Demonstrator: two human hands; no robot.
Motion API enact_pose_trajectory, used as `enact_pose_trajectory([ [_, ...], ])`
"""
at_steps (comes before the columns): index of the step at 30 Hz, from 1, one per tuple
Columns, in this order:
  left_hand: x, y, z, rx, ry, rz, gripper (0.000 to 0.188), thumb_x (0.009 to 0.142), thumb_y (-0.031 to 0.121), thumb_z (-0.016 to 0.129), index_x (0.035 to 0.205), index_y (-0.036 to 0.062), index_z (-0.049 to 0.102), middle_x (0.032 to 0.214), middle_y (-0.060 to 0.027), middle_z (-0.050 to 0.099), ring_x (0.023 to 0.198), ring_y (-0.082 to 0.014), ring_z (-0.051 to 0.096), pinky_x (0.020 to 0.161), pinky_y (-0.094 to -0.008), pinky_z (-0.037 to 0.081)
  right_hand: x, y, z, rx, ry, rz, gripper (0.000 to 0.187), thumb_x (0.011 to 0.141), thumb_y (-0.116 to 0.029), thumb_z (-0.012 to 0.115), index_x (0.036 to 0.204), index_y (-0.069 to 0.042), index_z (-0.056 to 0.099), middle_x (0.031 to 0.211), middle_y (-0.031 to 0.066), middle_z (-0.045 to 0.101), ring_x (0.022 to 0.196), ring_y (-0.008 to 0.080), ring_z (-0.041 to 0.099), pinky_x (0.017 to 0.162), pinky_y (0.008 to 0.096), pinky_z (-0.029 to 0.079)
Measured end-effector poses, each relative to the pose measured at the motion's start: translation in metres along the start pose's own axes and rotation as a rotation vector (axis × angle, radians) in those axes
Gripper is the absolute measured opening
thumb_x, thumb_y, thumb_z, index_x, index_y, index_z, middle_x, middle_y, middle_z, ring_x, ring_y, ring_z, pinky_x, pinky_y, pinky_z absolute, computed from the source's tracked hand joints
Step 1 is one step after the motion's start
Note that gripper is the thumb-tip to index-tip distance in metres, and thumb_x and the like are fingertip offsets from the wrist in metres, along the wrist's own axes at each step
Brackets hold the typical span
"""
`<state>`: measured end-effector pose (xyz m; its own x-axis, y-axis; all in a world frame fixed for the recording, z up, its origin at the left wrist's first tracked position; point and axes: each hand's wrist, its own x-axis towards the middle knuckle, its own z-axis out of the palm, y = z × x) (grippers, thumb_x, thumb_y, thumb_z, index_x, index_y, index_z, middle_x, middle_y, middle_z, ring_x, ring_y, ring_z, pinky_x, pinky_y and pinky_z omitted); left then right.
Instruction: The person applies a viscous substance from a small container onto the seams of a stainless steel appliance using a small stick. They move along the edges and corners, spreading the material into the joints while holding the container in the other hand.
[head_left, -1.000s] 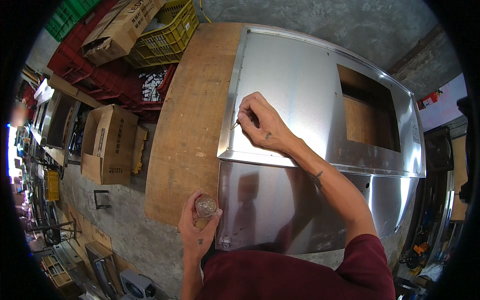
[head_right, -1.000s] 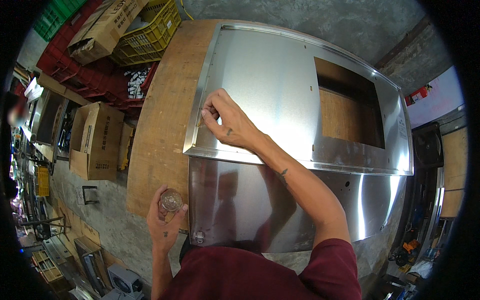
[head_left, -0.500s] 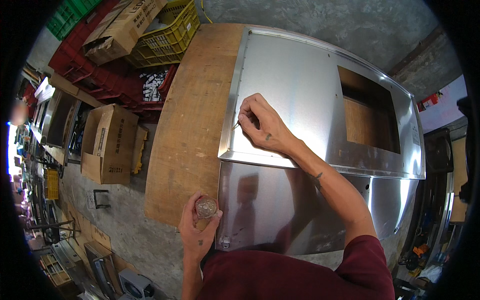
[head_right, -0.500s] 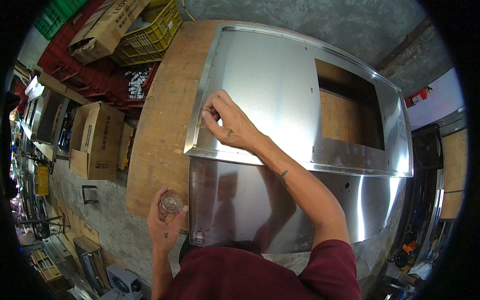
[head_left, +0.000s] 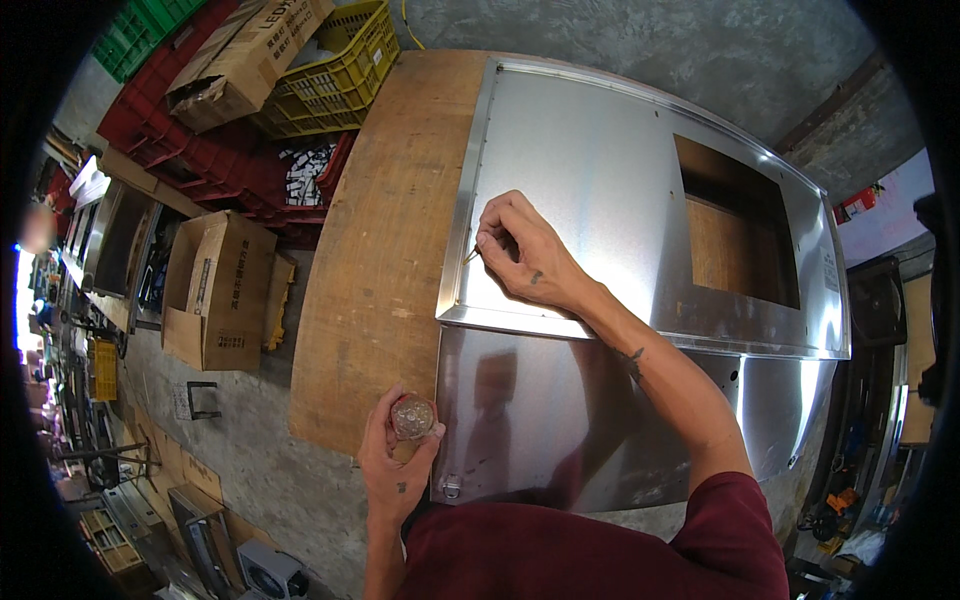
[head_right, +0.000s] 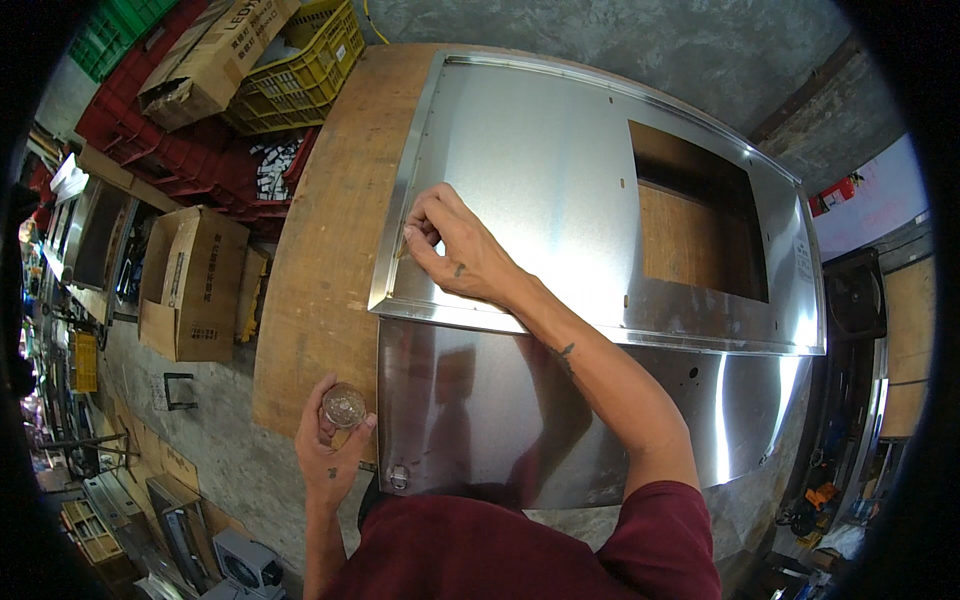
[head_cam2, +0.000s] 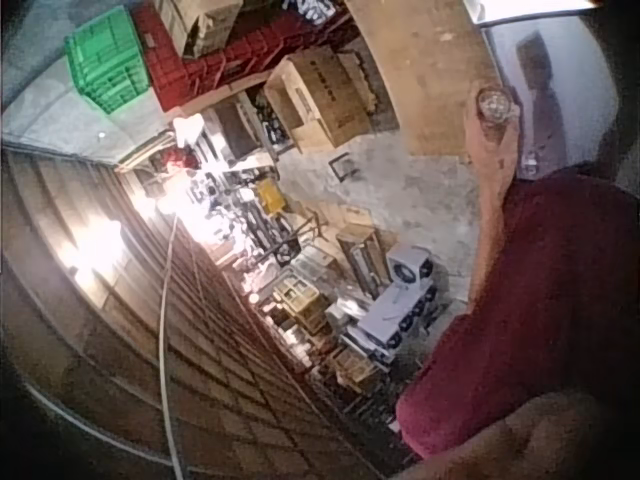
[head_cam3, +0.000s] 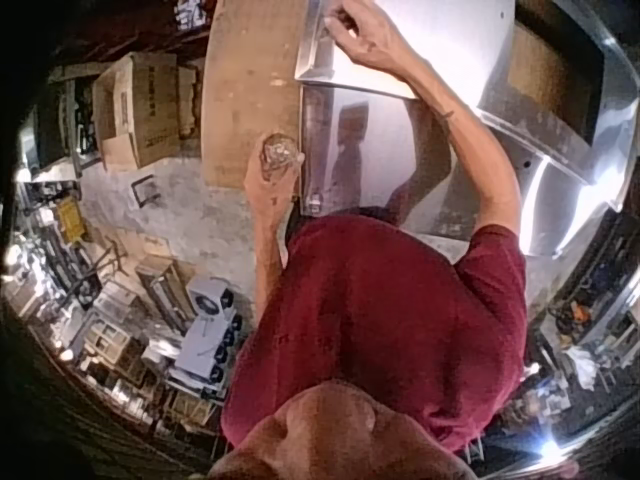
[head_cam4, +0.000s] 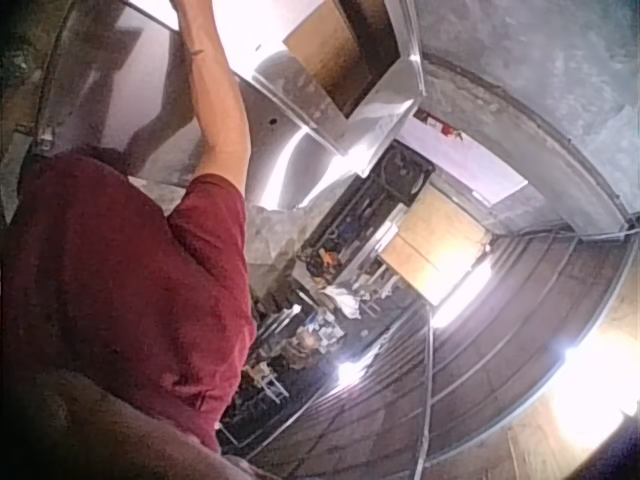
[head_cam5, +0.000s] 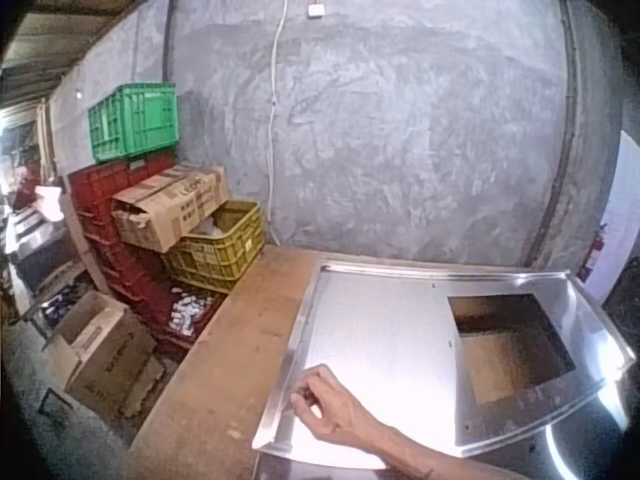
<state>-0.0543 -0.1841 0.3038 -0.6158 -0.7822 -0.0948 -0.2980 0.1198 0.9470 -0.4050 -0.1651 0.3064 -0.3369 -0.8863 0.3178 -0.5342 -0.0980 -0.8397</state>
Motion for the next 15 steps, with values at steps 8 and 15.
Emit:
enact_pose_trajectory([
  [8,-0.001,-0.001,0.0,0.0,0.003,0.009,0.073,0.098,-0.004,0.085,0.162,-0.0047,0.051,0.137,-0.0134,0.071,0.12,-0.0168,0.073,0.101,-0.0316,0.063,0.0,0.001,0.001,0.002,0.002,-0.01,0.015,0.112,-0.014,0.063,0.11,0.001,0.061,0.117,0.0129,0.056,0.096,0.0208,0.063,0.09,0.0385,0.058],
  [15,-0.003,-0.003,-0.001,0.034,0.0,0.015,0.073,0.098,-0.005,0.085,0.162,-0.0045,0.051,0.137,-0.0139,0.071,0.121,-0.0175,0.072,0.101,-0.0319,0.063,0.0,0.012,0.0,0.068,0.098,0.008,0.013,0.113,-0.012,0.063,0.112,0.001,0.06,0.12,0.0102,0.058,0.092,0.0144,0.065,0.08,0.0328,0.055],
])
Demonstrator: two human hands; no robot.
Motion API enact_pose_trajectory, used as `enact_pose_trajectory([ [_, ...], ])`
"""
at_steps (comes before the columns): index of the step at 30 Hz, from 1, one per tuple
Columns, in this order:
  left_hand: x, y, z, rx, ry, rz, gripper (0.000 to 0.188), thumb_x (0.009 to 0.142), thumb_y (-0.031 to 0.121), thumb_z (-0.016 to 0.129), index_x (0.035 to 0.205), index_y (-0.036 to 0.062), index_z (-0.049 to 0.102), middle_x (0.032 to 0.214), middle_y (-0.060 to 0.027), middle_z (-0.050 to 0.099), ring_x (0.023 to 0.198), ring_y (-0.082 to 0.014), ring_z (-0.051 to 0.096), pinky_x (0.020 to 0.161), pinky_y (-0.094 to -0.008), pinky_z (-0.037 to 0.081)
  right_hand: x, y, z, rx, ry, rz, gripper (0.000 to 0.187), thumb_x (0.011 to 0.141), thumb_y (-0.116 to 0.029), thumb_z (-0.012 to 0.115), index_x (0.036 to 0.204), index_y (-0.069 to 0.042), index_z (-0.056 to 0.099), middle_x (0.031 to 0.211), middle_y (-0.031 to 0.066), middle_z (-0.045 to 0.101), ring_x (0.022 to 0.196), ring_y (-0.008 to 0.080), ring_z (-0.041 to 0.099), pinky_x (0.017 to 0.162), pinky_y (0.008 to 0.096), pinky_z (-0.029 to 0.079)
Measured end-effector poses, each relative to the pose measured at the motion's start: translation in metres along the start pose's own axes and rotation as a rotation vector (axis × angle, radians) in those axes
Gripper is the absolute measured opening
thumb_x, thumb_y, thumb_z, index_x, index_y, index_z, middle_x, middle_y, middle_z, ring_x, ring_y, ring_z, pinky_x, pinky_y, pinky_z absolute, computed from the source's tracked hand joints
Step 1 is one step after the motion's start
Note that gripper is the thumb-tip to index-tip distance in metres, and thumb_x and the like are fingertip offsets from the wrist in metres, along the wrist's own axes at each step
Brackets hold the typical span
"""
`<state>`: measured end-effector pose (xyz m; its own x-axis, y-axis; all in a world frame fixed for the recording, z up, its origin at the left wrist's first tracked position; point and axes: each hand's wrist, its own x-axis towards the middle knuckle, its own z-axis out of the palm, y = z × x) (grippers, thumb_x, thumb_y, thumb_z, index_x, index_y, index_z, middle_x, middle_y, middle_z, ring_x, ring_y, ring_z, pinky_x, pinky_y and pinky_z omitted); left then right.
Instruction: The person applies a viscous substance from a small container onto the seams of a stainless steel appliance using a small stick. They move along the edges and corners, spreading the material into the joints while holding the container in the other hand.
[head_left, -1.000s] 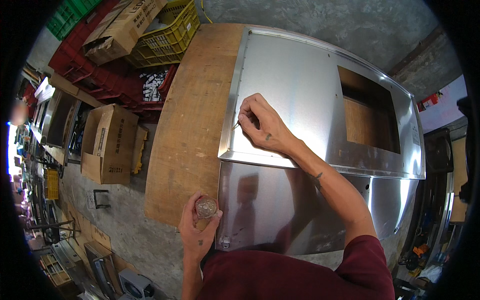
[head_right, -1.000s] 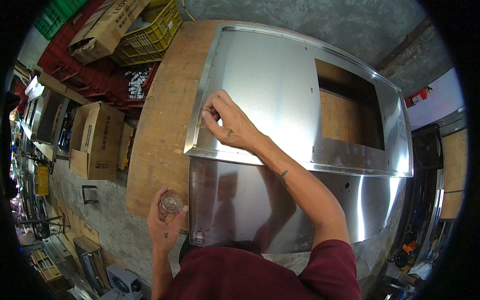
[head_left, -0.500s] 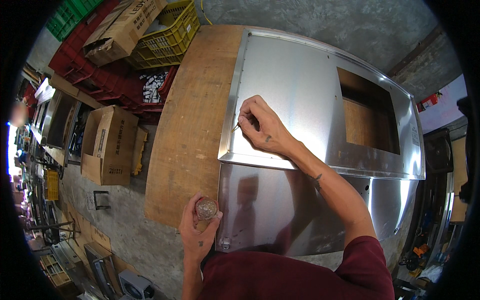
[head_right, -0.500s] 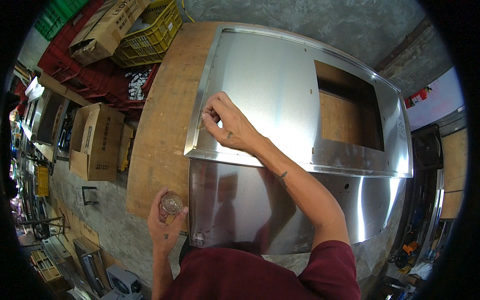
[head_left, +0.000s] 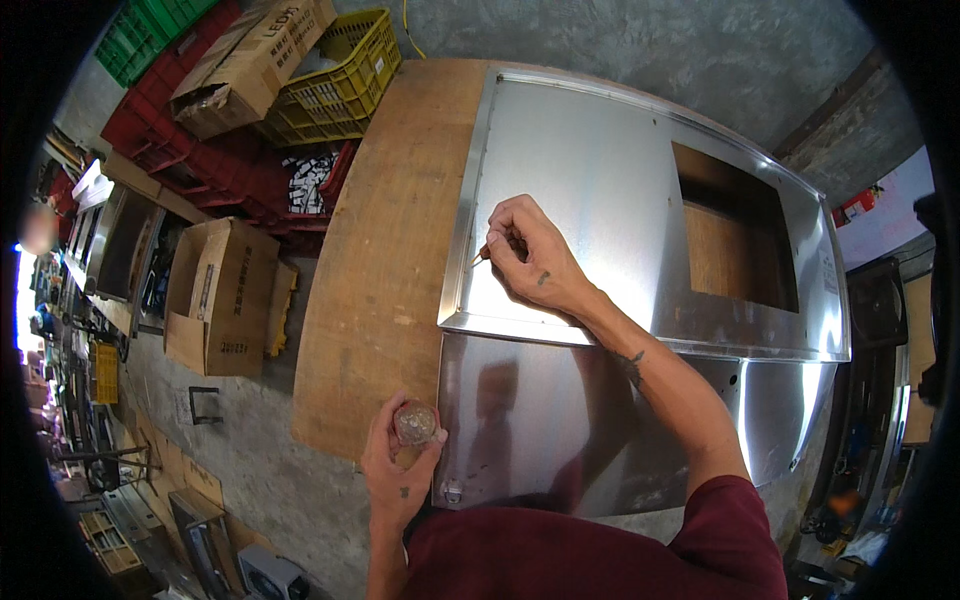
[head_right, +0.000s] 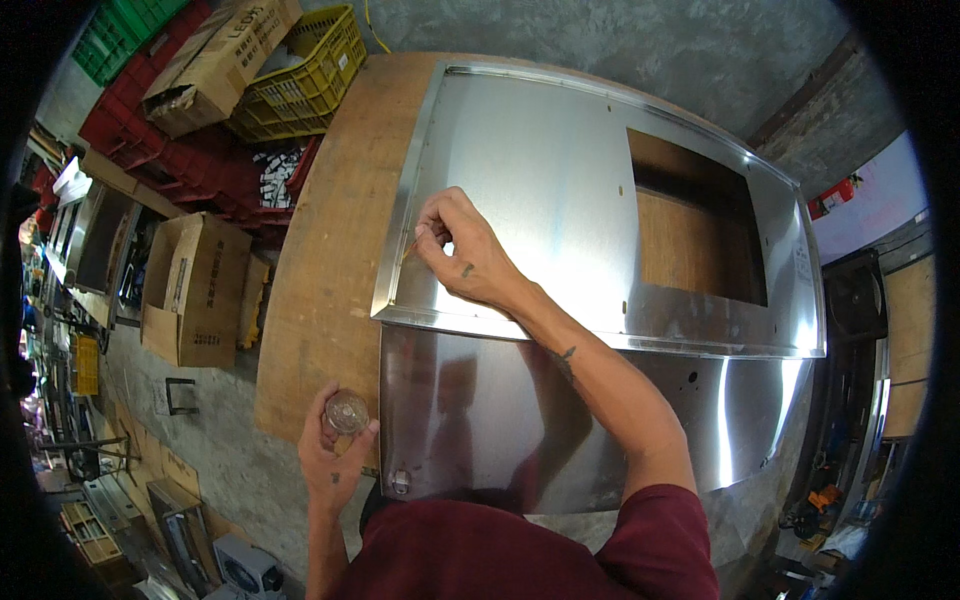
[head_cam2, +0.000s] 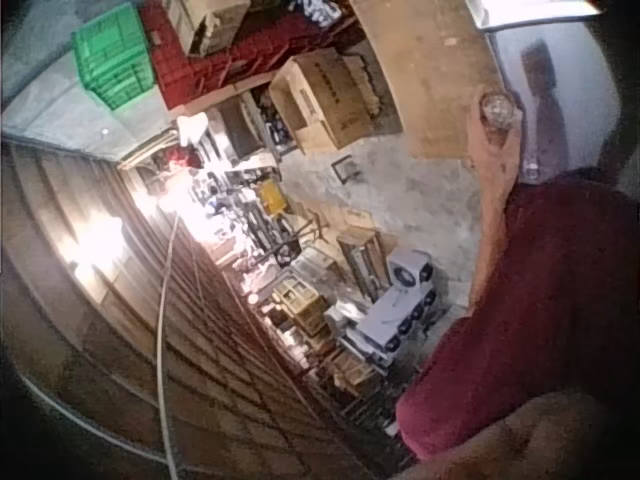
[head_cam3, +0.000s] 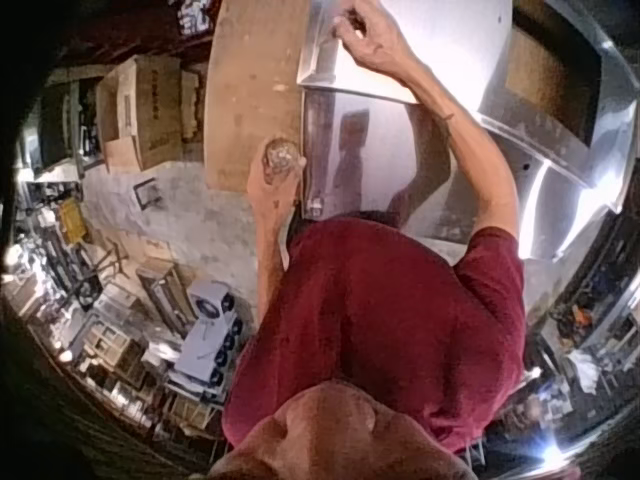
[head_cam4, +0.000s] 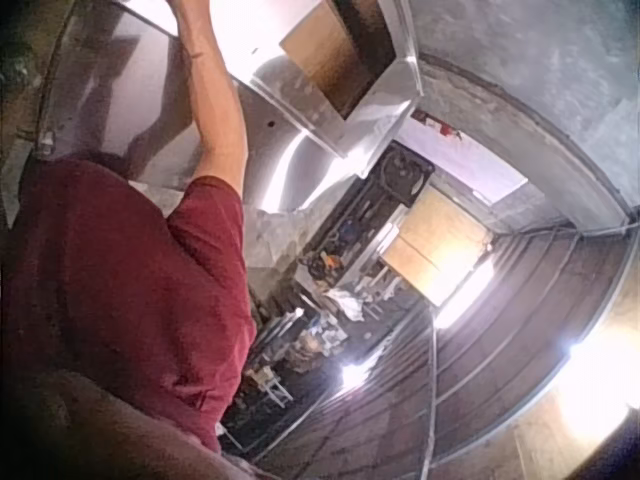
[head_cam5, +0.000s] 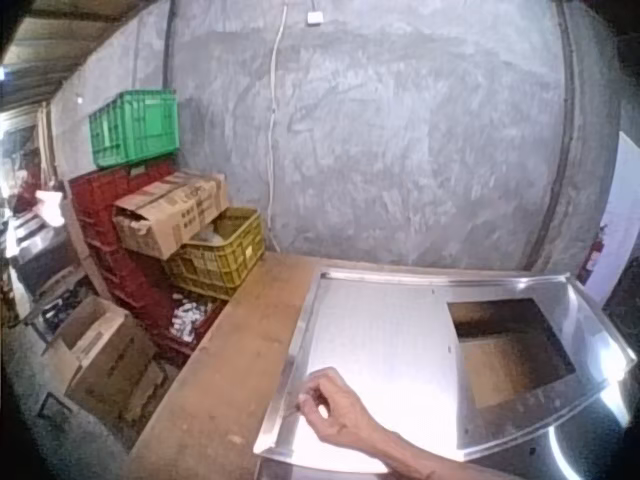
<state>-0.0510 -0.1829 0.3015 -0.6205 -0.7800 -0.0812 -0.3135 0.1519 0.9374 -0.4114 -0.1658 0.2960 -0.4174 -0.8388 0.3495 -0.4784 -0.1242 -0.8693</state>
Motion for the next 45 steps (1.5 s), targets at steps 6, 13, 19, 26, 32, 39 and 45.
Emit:
enact_pose_trajectory([
  [6,-0.001,-0.001,0.0,-0.012,0.009,0.005,0.072,0.098,-0.005,0.085,0.162,-0.0039,0.052,0.141,-0.0144,0.069,0.126,-0.019,0.071,0.104,-0.0335,0.062,0.011,0.002,-0.005,0.032,0.073,0.063,0.016,0.11,-0.013,0.066,0.112,0.003,0.061,0.117,0.0133,0.056,0.095,0.0209,0.064,0.089,0.0376,0.059],
  [13,-0.004,0.001,-0.002,-0.033,0.006,-0.025,0.071,0.098,-0.005,0.084,0.162,-0.004,0.051,0.142,-0.0145,0.069,0.125,-0.0195,0.071,0.106,-0.0344,0.061,0.028,0.008,-0.007,-0.065,0.072,0.005,0.016,0.109,-0.012,0.066,0.111,0.003,0.061,0.114,0.0141,0.057,0.092,0.0219,0.064,0.087,0.0379,0.059],
  [19,-0.004,0.004,-0.002,-0.051,0.007,-0.051,0.072,0.098,-0.004,0.085,0.162,-0.0042,0.051,0.142,-0.0159,0.07,0.125,-0.0198,0.071,0.106,-0.0346,0.061,0.029,0.013,-0.007,-0.121,0.061,-0.013,0.017,0.109,-0.014,0.066,0.109,0.002,0.061,0.112,0.0136,0.056,0.09,0.022,0.061,0.086,0.0372,0.057],
  [26,-0.006,0.003,-0.001,-0.039,0.0,-0.02,0.072,0.098,-0.004,0.085,0.161,-0.0054,0.051,0.141,-0.0157,0.07,0.124,-0.0197,0.072,0.105,-0.0341,0.062,0.027,0.011,-0.005,-0.114,0.054,-0.032,0.017,0.11,-0.015,0.066,0.109,0.001,0.061,0.111,0.0129,0.056,0.092,0.0216,0.062,0.087,0.0369,0.058],
  [32,-0.005,-0.002,0.001,-0.033,0.002,0.009,0.073,0.097,-0.005,0.085,0.162,-0.0052,0.051,0.141,-0.015,0.07,0.124,-0.0188,0.071,0.105,-0.0335,0.062,0.028,0.011,-0.005,-0.098,0.049,-0.013,0.017,0.11,-0.015,0.067,0.109,0.001,0.063,0.112,0.0126,0.056,0.093,0.0211,0.064,0.089,0.0366,0.059],
  [39,-0.004,-0.003,0.001,-0.067,-0.011,-0.004,0.073,0.098,-0.008,0.084,0.162,-0.0046,0.05,0.141,-0.0148,0.069,0.125,-0.0189,0.071,0.105,-0.0334,0.062,0.028,0.013,-0.004,-0.1,0.032,-0.009,0.017,0.111,-0.016,0.065,0.11,0.001,0.064,0.115,0.0123,0.056,0.095,0.02,0.064,0.09,0.0364,0.059],
  [45,-0.003,0.003,0.002,-0.048,-0.014,-0.002,0.074,0.097,-0.008,0.084,0.163,-0.0046,0.05,0.141,-0.0148,0.069,0.124,-0.0185,0.07,0.106,-0.033,0.062,0.027,0.013,-0.005,-0.097,0.022,-0.003,0.018,0.111,-0.017,0.065,0.111,0.001,0.064,0.117,0.0123,0.056,0.096,0.0195,0.063,0.091,0.0359,0.059],
])
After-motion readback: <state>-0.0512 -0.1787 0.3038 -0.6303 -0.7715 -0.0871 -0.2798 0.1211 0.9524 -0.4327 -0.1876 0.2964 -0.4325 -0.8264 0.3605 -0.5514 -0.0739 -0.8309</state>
